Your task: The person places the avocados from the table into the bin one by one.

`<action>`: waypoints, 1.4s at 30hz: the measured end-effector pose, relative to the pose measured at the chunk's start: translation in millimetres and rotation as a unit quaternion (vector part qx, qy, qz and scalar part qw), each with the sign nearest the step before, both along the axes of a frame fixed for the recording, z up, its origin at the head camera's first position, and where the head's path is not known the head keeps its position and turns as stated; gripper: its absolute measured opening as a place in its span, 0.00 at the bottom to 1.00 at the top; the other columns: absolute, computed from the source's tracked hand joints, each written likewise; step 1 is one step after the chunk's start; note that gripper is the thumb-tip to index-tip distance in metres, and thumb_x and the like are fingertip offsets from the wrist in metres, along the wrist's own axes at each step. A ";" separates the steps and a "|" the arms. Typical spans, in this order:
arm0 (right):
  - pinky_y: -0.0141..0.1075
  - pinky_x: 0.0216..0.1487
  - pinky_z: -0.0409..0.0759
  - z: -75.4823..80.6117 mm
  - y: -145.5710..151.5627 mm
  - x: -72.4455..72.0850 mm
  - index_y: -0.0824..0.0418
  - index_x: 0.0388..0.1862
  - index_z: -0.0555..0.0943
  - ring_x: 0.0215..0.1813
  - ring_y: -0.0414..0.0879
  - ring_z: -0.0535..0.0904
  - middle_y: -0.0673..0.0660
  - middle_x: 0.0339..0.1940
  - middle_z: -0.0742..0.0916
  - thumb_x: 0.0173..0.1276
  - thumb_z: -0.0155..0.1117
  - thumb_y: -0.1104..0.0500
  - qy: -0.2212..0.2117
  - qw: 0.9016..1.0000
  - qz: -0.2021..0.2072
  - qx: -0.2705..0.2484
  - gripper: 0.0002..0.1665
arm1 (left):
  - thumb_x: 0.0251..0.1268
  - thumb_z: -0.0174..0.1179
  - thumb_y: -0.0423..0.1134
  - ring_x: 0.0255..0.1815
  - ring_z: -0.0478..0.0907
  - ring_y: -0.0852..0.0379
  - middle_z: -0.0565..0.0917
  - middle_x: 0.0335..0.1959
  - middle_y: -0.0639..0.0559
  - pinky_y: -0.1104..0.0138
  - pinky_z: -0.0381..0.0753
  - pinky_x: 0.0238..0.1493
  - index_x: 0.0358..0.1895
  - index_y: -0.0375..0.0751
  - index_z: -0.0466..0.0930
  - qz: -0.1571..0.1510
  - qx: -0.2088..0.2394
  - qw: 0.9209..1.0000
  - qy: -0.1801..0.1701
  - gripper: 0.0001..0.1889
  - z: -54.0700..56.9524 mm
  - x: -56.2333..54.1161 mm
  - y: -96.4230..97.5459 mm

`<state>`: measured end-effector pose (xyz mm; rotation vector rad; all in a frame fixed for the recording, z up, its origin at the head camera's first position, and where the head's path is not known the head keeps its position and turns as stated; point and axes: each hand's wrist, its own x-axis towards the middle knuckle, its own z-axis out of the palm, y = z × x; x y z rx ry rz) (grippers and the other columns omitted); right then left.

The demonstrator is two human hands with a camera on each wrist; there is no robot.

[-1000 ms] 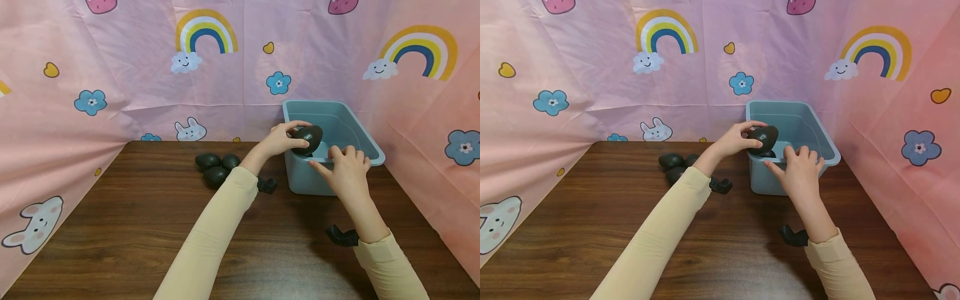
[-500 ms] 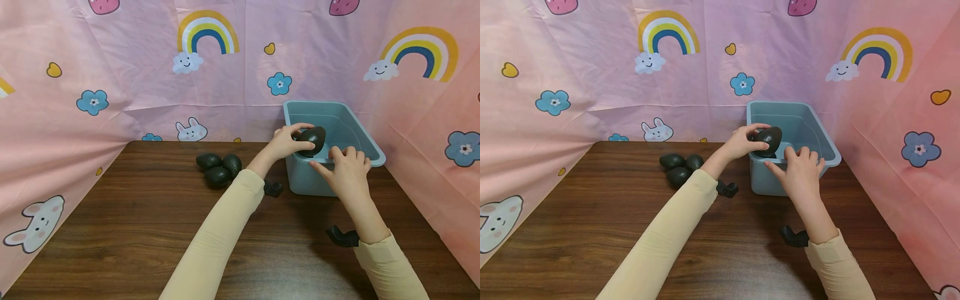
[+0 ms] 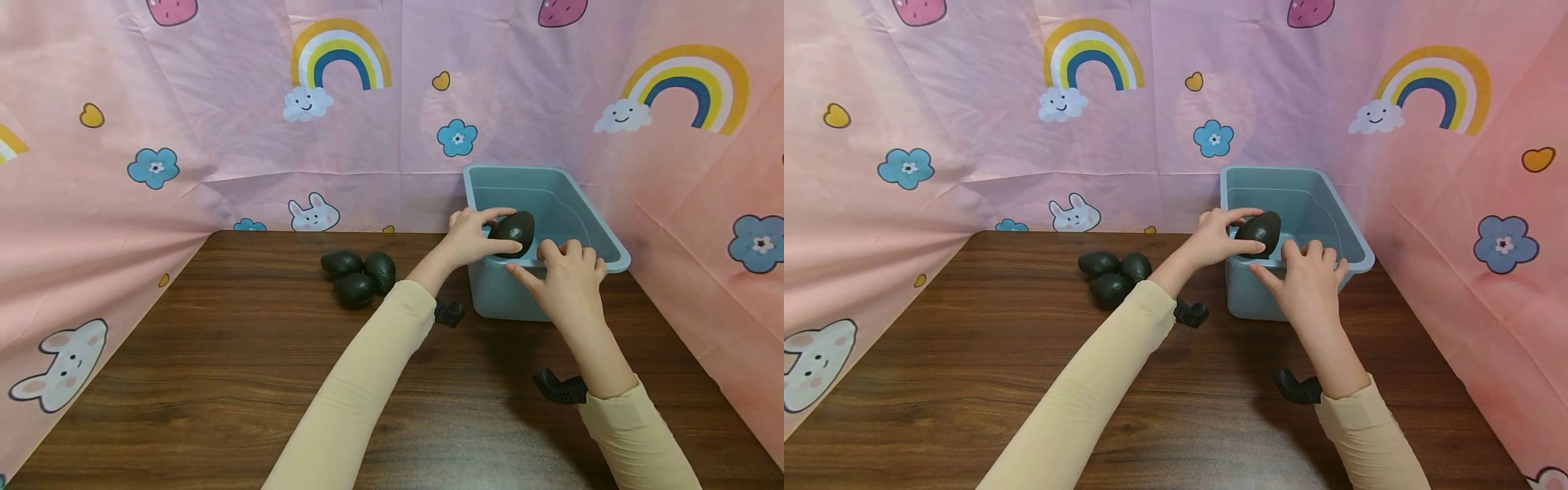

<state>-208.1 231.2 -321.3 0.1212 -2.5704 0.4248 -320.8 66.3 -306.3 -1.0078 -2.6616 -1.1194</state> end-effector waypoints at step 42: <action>0.69 0.51 0.55 -0.5 -0.5 -0.5 0.64 0.38 0.73 0.47 0.70 0.64 0.72 0.44 0.71 0.61 0.64 0.35 0.000 1.000 -0.001 0.001 0.32 | 0.59 0.50 0.73 0.76 0.36 0.54 0.47 0.77 0.57 0.53 0.35 0.70 0.75 0.67 0.53 0.016 -0.173 0.984 0.038 0.41 0.6 3.4 -8.0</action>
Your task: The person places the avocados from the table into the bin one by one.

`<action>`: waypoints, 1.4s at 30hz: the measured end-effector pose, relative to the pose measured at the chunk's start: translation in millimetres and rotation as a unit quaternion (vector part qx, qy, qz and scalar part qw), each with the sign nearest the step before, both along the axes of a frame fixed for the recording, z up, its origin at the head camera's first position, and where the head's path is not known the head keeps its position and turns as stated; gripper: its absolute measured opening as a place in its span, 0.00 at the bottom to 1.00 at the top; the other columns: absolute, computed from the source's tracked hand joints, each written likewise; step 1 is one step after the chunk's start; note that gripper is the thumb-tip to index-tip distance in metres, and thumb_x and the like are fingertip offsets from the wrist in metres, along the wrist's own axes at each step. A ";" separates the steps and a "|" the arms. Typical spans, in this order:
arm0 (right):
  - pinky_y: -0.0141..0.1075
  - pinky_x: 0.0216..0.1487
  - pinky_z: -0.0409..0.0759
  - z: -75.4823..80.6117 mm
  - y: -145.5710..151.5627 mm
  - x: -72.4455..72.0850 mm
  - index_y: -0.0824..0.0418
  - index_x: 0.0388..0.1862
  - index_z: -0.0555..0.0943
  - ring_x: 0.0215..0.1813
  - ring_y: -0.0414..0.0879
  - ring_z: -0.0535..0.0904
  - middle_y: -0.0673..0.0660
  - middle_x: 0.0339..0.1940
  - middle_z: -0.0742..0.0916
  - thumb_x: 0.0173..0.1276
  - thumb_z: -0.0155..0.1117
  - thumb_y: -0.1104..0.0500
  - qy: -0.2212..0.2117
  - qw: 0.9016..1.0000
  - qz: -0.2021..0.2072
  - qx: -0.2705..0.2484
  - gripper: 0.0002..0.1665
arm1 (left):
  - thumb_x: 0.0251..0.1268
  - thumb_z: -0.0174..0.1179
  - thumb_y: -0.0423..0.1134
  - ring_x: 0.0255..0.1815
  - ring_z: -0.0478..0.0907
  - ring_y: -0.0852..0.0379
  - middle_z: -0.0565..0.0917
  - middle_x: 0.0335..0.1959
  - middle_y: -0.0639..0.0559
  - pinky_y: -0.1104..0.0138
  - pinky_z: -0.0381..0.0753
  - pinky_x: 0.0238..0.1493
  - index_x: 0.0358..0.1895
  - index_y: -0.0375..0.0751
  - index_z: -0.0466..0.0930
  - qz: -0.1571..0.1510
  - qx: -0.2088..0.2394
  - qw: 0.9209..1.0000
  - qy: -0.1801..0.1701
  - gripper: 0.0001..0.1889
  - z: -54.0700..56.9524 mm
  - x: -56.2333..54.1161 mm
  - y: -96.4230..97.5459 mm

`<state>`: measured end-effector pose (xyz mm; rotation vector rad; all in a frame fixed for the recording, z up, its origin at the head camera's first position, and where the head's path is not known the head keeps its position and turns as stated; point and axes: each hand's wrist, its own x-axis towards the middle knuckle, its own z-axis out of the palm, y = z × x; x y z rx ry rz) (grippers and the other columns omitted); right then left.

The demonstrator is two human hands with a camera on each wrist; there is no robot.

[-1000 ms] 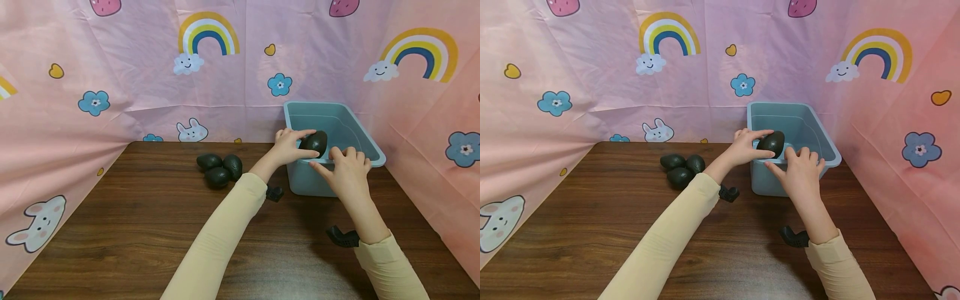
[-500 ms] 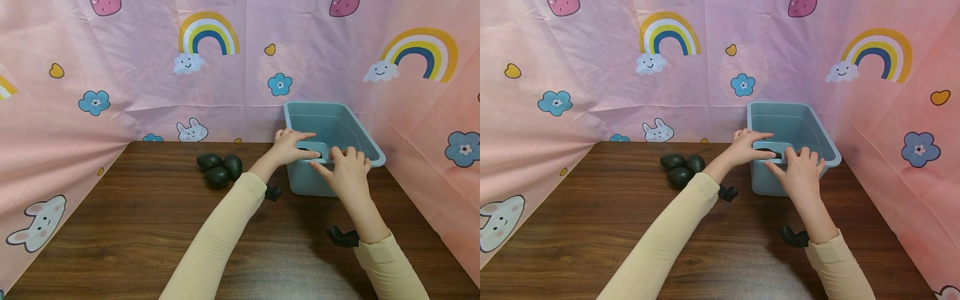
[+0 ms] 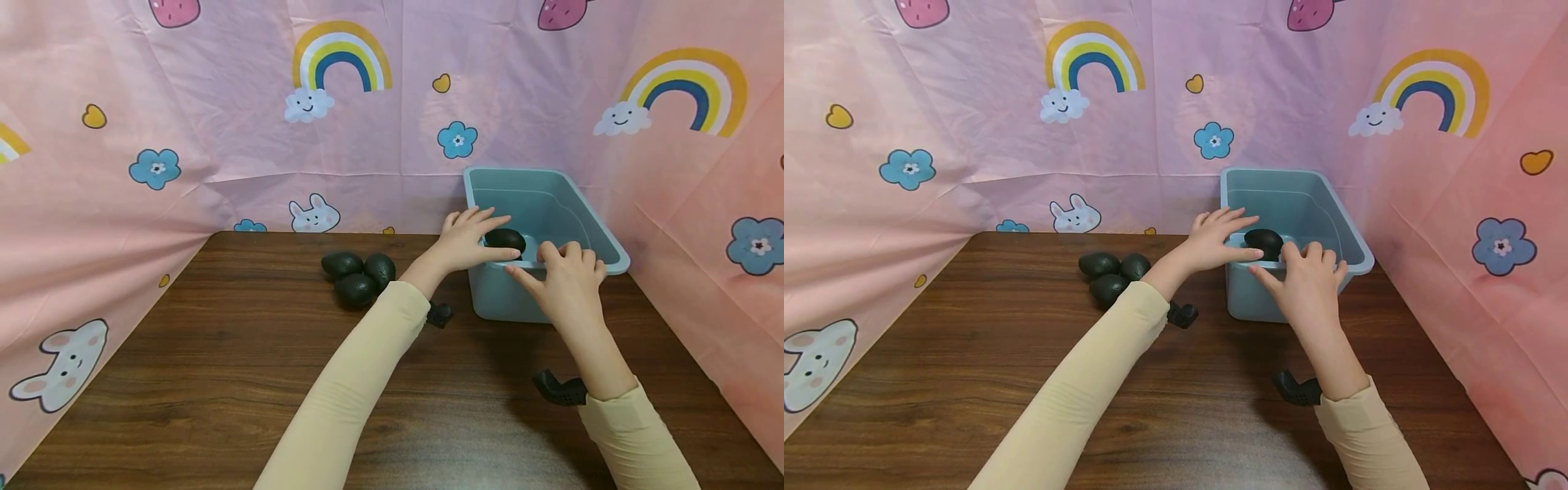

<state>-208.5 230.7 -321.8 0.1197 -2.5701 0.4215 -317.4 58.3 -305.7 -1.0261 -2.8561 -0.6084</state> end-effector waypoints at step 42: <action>0.68 0.49 0.56 -0.1 -0.9 1.1 0.64 0.38 0.72 0.45 0.69 0.64 0.71 0.42 0.71 0.60 0.67 0.37 0.011 1.000 0.000 0.000 0.31 | 0.55 0.53 0.73 0.76 0.32 0.50 0.46 0.77 0.52 0.50 0.26 0.70 0.76 0.63 0.49 0.041 0.001 0.999 0.020 0.46 5.5 14.5 -61.0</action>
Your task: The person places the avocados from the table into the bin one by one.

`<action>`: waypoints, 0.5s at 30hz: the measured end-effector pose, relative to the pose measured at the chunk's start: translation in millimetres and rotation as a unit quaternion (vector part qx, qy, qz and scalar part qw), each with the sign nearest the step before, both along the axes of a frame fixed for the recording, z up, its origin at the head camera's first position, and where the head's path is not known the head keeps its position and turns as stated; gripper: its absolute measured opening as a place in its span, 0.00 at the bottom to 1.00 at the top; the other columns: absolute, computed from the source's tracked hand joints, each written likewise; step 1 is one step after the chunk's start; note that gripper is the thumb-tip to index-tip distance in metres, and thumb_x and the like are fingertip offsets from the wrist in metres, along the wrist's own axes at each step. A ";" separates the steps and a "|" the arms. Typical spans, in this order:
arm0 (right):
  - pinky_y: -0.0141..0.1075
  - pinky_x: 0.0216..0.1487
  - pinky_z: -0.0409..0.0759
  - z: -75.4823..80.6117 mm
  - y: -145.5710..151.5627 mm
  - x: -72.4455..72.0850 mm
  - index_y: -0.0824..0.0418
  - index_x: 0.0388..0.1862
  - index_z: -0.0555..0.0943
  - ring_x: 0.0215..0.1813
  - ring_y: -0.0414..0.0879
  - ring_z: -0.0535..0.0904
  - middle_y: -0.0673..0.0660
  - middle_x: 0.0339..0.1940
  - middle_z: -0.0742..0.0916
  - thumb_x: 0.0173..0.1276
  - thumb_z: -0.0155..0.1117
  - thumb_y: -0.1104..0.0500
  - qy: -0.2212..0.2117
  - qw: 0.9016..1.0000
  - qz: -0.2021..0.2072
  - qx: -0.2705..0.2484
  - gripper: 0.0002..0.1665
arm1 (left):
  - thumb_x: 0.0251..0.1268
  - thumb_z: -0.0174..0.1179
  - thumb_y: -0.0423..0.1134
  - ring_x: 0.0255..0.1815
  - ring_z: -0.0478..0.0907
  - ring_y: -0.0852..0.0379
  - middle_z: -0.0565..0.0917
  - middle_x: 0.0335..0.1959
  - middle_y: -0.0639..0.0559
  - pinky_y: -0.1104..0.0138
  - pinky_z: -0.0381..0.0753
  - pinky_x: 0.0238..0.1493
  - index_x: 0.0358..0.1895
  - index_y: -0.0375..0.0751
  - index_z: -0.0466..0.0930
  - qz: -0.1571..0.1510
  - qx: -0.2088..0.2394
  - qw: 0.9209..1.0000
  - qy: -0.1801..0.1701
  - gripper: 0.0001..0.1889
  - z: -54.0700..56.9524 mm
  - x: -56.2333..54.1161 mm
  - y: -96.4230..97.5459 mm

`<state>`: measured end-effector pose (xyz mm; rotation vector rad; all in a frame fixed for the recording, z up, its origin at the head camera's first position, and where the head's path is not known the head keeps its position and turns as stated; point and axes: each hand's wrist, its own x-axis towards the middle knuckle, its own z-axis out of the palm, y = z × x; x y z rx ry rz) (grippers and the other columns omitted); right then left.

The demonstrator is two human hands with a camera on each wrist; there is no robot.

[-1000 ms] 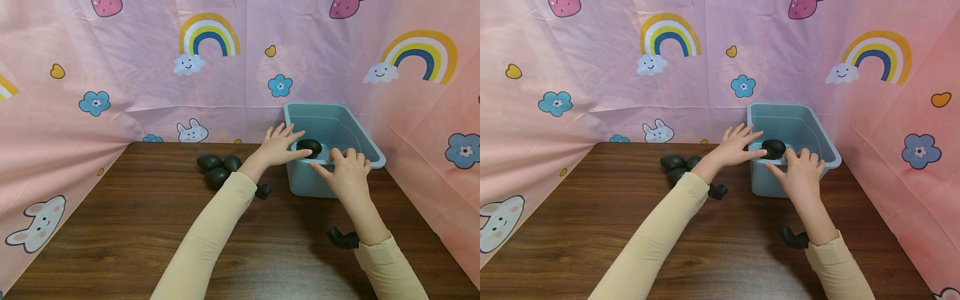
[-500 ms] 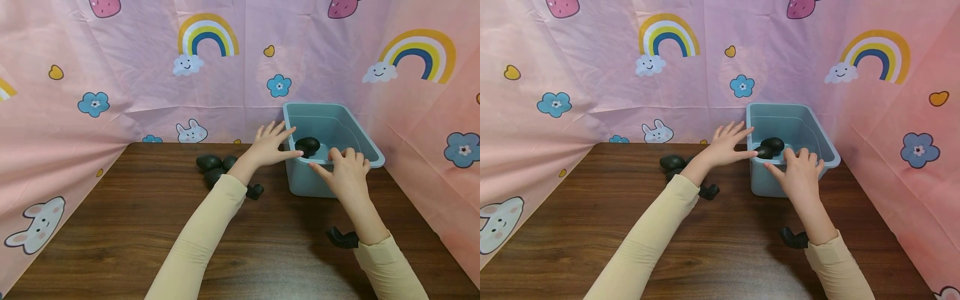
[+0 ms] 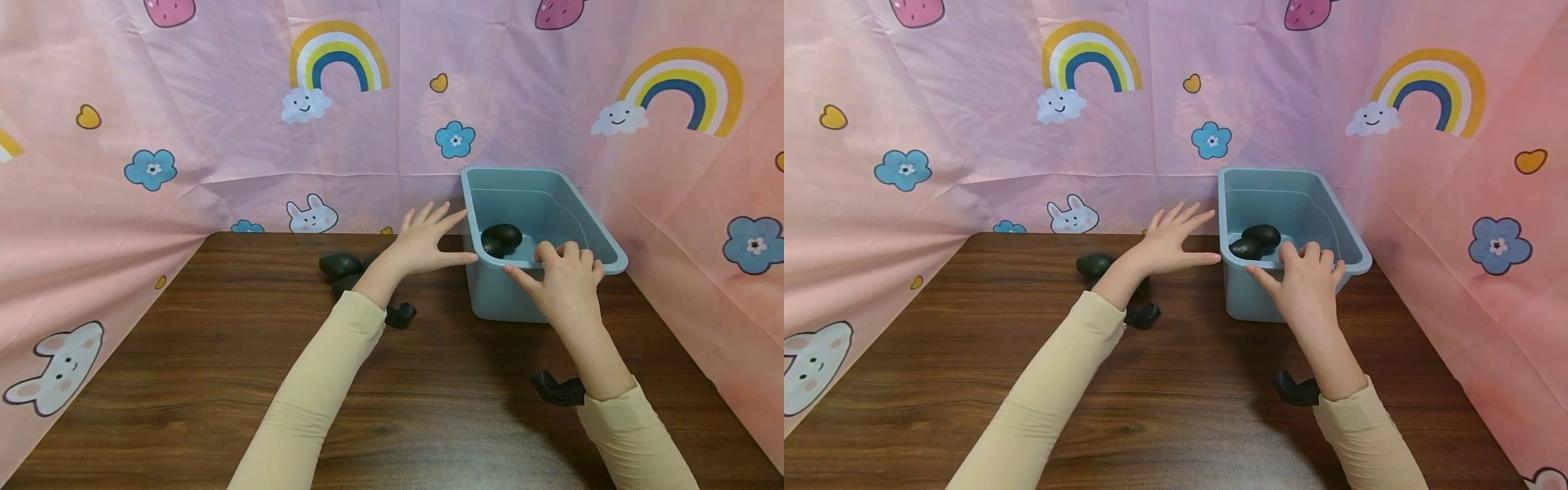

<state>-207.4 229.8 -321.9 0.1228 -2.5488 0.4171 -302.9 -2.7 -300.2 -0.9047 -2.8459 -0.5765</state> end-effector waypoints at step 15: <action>0.67 0.50 0.55 1.0 0.3 1.1 0.64 0.38 0.72 0.46 0.68 0.63 0.70 0.43 0.71 0.61 0.65 0.36 -0.009 1.000 0.002 -0.009 0.32 | 0.54 0.55 0.72 0.76 0.33 0.50 0.45 0.77 0.54 0.49 0.28 0.69 0.76 0.62 0.50 0.000 0.017 1.000 -0.005 0.47 -10.1 3.9 -29.9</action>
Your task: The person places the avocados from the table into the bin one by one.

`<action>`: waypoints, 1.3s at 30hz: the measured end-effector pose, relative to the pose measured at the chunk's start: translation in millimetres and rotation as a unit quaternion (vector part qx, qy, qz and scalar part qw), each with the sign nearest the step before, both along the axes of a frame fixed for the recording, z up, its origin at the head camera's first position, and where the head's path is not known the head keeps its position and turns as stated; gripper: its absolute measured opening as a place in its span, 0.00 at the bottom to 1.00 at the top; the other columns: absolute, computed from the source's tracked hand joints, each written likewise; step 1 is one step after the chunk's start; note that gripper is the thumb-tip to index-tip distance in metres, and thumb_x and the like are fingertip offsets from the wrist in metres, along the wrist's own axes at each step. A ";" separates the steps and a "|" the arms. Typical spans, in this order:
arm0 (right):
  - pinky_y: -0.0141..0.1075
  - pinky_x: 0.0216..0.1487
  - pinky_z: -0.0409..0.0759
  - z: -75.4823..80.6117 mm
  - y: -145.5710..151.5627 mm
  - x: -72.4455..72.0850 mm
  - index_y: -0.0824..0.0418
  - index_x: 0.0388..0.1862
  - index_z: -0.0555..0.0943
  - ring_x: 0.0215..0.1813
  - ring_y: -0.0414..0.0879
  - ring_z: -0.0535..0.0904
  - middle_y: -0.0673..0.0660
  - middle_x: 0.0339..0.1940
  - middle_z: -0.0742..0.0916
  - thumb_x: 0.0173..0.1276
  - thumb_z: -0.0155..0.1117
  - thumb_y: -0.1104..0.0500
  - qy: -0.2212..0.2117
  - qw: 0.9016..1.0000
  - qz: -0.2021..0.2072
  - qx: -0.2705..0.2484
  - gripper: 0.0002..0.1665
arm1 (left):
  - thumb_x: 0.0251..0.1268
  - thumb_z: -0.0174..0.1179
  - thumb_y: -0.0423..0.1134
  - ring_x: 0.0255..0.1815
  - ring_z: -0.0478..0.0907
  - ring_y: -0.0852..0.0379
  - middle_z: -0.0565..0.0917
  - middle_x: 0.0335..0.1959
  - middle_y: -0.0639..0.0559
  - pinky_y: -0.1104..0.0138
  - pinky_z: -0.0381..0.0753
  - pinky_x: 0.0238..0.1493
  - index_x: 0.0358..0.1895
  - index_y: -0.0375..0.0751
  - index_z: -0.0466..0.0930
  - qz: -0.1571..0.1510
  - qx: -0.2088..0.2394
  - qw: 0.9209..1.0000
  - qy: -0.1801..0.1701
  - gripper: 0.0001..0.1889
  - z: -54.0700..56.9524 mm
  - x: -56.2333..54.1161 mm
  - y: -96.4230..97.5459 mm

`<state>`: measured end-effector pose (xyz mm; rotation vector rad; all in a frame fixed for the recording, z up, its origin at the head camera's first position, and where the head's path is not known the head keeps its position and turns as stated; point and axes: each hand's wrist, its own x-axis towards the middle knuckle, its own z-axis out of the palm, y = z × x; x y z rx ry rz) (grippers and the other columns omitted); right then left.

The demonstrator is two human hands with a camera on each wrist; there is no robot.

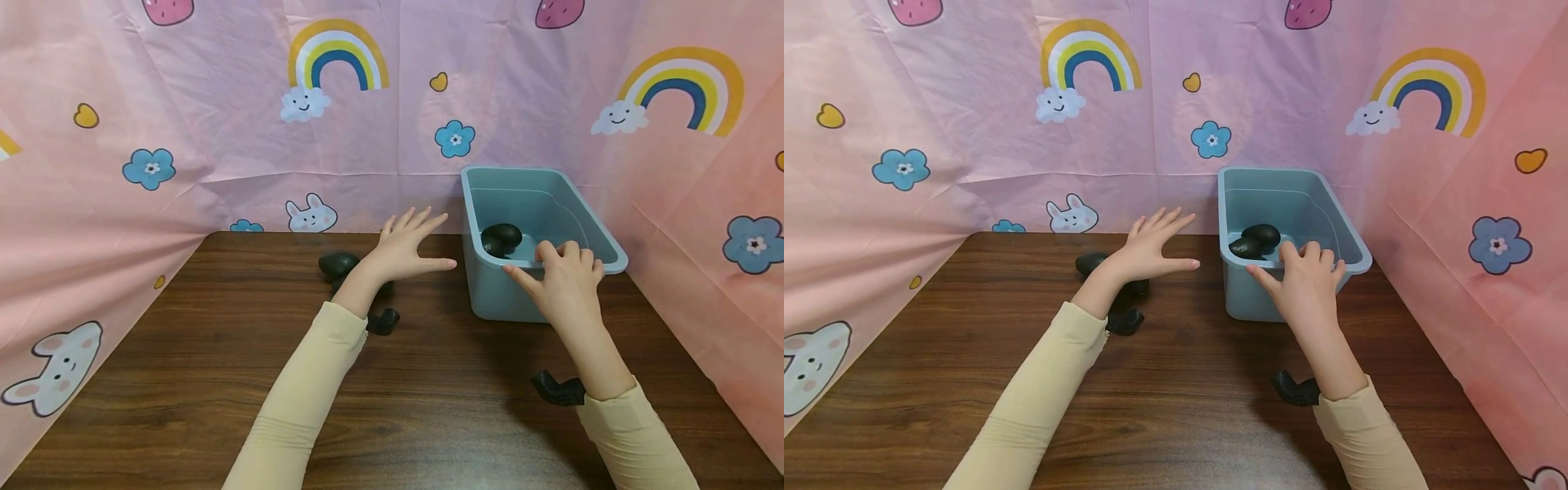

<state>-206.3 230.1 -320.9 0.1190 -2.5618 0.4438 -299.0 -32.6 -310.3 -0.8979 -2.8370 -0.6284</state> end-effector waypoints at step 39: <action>0.67 0.50 0.55 -0.3 0.1 0.6 0.63 0.39 0.72 0.46 0.68 0.62 0.70 0.43 0.70 0.61 0.64 0.35 -0.001 1.000 -0.001 -0.002 0.32 | 0.58 0.64 0.60 0.75 0.44 0.53 0.54 0.76 0.54 0.49 0.37 0.70 0.76 0.61 0.52 -0.020 0.141 0.990 -0.023 0.44 -29.6 9.3 -80.1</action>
